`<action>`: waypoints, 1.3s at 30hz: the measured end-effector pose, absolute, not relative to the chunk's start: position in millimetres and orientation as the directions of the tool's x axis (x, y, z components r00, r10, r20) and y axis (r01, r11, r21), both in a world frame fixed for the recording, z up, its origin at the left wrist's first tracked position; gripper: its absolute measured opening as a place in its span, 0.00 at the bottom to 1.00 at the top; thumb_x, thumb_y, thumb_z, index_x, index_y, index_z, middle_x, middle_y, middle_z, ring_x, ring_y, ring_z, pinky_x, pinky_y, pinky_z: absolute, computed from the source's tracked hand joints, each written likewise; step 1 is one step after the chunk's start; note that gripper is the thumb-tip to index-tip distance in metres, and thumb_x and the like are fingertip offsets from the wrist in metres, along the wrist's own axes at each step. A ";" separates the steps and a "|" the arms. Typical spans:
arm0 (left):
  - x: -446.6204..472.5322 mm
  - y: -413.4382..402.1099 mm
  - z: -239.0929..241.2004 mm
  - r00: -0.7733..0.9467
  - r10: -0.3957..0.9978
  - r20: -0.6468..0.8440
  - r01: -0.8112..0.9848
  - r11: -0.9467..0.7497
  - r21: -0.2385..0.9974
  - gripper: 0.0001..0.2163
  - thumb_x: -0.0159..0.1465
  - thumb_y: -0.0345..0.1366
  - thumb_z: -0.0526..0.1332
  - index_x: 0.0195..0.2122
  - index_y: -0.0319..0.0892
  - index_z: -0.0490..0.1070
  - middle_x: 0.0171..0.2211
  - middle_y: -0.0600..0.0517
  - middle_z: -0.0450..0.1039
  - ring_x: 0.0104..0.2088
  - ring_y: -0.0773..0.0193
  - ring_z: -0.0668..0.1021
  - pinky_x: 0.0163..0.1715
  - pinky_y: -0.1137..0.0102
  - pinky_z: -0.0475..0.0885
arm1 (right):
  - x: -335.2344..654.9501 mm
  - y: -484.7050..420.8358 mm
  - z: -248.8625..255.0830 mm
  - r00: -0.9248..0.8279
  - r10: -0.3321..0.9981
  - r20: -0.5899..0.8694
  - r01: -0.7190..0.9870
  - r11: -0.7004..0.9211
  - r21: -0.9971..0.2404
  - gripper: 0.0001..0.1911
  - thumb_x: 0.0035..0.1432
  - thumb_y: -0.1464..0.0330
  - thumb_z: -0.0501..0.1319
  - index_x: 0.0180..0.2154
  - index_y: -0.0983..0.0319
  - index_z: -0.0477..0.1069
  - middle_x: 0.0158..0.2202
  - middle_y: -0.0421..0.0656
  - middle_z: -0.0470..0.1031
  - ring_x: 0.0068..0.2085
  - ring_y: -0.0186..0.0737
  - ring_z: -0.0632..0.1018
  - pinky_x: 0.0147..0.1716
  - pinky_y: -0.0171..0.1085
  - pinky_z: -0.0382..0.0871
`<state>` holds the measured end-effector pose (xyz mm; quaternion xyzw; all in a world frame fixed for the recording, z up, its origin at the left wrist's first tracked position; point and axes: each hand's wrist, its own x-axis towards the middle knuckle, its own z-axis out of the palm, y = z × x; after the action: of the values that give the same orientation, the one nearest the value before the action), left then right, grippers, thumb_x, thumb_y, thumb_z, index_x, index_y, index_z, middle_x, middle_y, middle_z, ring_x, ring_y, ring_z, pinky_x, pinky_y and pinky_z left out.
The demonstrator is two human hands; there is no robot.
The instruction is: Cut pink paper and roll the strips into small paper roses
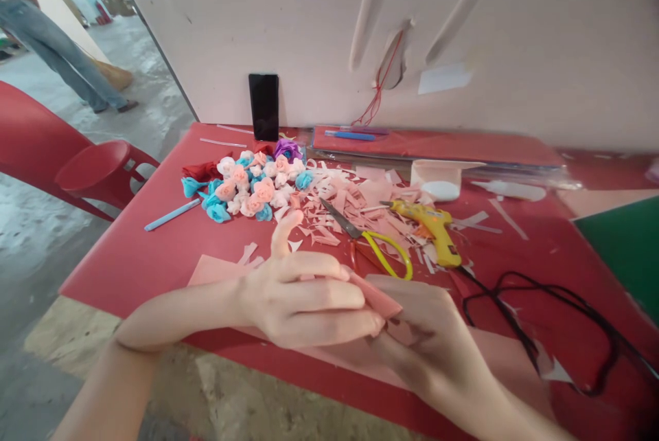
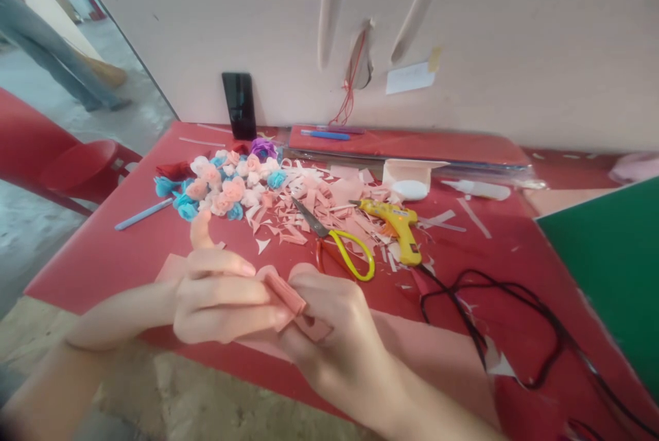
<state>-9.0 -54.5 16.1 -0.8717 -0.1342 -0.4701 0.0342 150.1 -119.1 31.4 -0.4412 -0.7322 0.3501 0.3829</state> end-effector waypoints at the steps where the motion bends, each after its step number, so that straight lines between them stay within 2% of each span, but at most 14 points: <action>1: -8.0 -55.0 21.0 0.479 0.055 0.876 0.181 -0.983 -0.037 0.08 0.61 0.27 0.55 0.29 0.45 0.70 0.19 0.63 0.69 0.24 0.74 0.71 0.48 0.71 0.69 | 149.8 -119.0 31.3 -0.303 0.911 0.281 0.383 0.386 -0.839 0.15 0.59 0.70 0.52 0.20 0.62 0.57 0.18 0.38 0.60 0.20 0.29 0.63 0.17 0.29 0.57; 3: -5.1 -56.3 24.8 0.400 -0.010 0.917 0.108 -0.992 -0.058 0.14 0.62 0.27 0.48 0.24 0.42 0.70 0.21 0.58 0.71 0.27 0.73 0.72 0.42 0.74 0.72 | 148.9 -118.6 31.2 -0.285 0.904 0.318 0.398 0.413 -0.819 0.14 0.58 0.73 0.51 0.20 0.62 0.57 0.18 0.38 0.61 0.20 0.29 0.64 0.17 0.28 0.57; 5: -2.7 -58.3 23.9 0.344 0.044 0.938 0.100 -0.995 0.010 0.14 0.61 0.28 0.48 0.23 0.42 0.69 0.20 0.58 0.72 0.29 0.71 0.73 0.41 0.70 0.73 | 148.0 -118.3 30.9 -0.276 0.896 0.347 0.408 0.436 -0.802 0.14 0.56 0.75 0.51 0.20 0.62 0.57 0.18 0.37 0.61 0.19 0.28 0.63 0.16 0.28 0.57; 7: -2.5 -60.3 23.4 0.349 0.118 0.930 0.136 -0.988 0.074 0.11 0.60 0.28 0.51 0.24 0.42 0.70 0.18 0.59 0.71 0.28 0.69 0.72 0.39 0.67 0.73 | 147.6 -118.4 30.4 -0.275 0.892 0.360 0.417 0.448 -0.791 0.14 0.55 0.76 0.50 0.19 0.62 0.56 0.17 0.37 0.61 0.19 0.28 0.63 0.16 0.28 0.57; 9: -4.9 -61.2 26.0 0.411 0.169 0.896 0.180 -0.978 0.102 0.10 0.60 0.28 0.53 0.24 0.41 0.71 0.17 0.59 0.71 0.26 0.69 0.71 0.35 0.69 0.73 | 147.8 -118.7 29.9 -0.275 0.888 0.368 0.427 0.456 -0.781 0.13 0.54 0.78 0.51 0.19 0.62 0.58 0.18 0.37 0.62 0.19 0.28 0.64 0.16 0.28 0.58; 12: -9.5 -59.7 32.3 0.455 0.179 0.872 0.226 -0.971 0.081 0.07 0.58 0.26 0.57 0.26 0.40 0.72 0.18 0.58 0.72 0.24 0.69 0.69 0.29 0.72 0.71 | 148.6 -118.9 30.1 -0.275 0.875 0.398 0.430 0.482 -0.763 0.12 0.54 0.78 0.52 0.21 0.62 0.60 0.18 0.38 0.62 0.20 0.29 0.66 0.18 0.28 0.61; 17: -11.2 -56.9 32.9 0.487 0.178 0.855 0.258 -0.965 0.054 0.03 0.57 0.28 0.60 0.30 0.41 0.73 0.21 0.57 0.75 0.26 0.68 0.69 0.26 0.71 0.68 | 148.4 -118.0 31.2 -0.258 0.861 0.439 0.450 0.509 -0.734 0.13 0.57 0.76 0.53 0.21 0.62 0.60 0.17 0.37 0.62 0.19 0.29 0.65 0.16 0.28 0.61; 20: -11.4 -58.1 30.5 0.489 0.191 0.851 0.276 -0.960 0.056 0.04 0.57 0.28 0.59 0.31 0.42 0.73 0.20 0.58 0.73 0.27 0.67 0.69 0.29 0.69 0.69 | 148.5 -117.9 29.5 -0.247 0.858 0.451 0.448 0.513 -0.732 0.12 0.57 0.76 0.54 0.22 0.62 0.61 0.19 0.38 0.64 0.20 0.29 0.66 0.18 0.28 0.62; 23: -12.9 -58.9 32.5 0.506 0.183 0.843 0.277 -0.960 0.042 0.04 0.56 0.28 0.60 0.31 0.43 0.73 0.20 0.60 0.73 0.26 0.68 0.69 0.38 0.65 0.69 | 149.0 -118.4 28.0 -0.263 0.863 0.432 0.432 0.506 -0.747 0.10 0.56 0.76 0.54 0.23 0.63 0.62 0.20 0.38 0.66 0.21 0.30 0.68 0.20 0.28 0.63; 26: -13.4 -58.3 37.3 0.513 0.169 0.841 0.288 -0.957 0.016 0.04 0.57 0.29 0.60 0.30 0.45 0.72 0.19 0.61 0.71 0.24 0.68 0.69 0.48 0.60 0.67 | 149.3 -119.3 28.3 -0.278 0.869 0.410 0.411 0.493 -0.767 0.12 0.57 0.76 0.53 0.22 0.63 0.61 0.19 0.37 0.63 0.21 0.29 0.65 0.18 0.28 0.60; 28: -12.0 -57.8 38.8 0.495 0.155 0.855 0.294 -0.956 0.003 0.06 0.58 0.28 0.58 0.28 0.45 0.72 0.18 0.60 0.71 0.24 0.68 0.69 0.49 0.58 0.67 | 149.3 -119.8 28.6 -0.274 0.868 0.414 0.398 0.494 -0.773 0.12 0.57 0.76 0.53 0.21 0.63 0.60 0.19 0.37 0.62 0.20 0.28 0.64 0.17 0.28 0.58; 34: -8.8 -60.5 32.6 0.414 0.167 0.895 0.183 -0.978 0.097 0.08 0.57 0.30 0.57 0.22 0.43 0.69 0.19 0.57 0.73 0.27 0.67 0.71 0.32 0.70 0.74 | 149.7 -118.6 28.3 -0.266 0.880 0.395 0.395 0.473 -0.788 0.12 0.56 0.77 0.52 0.21 0.62 0.58 0.19 0.38 0.63 0.20 0.29 0.65 0.17 0.29 0.58; 39: -15.4 -60.6 39.9 0.566 0.230 0.791 0.221 -0.967 0.123 0.05 0.58 0.27 0.58 0.28 0.40 0.72 0.19 0.57 0.74 0.27 0.67 0.71 0.29 0.71 0.73 | 149.5 -117.5 29.4 -0.273 0.864 0.423 0.390 0.501 -0.772 0.11 0.55 0.78 0.53 0.23 0.62 0.60 0.20 0.37 0.63 0.21 0.29 0.65 0.18 0.29 0.59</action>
<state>-15.4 -60.6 39.9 -0.8849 -0.1274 -0.4479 -0.0052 149.5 -117.5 29.4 -0.4182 -0.7497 0.2727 0.4344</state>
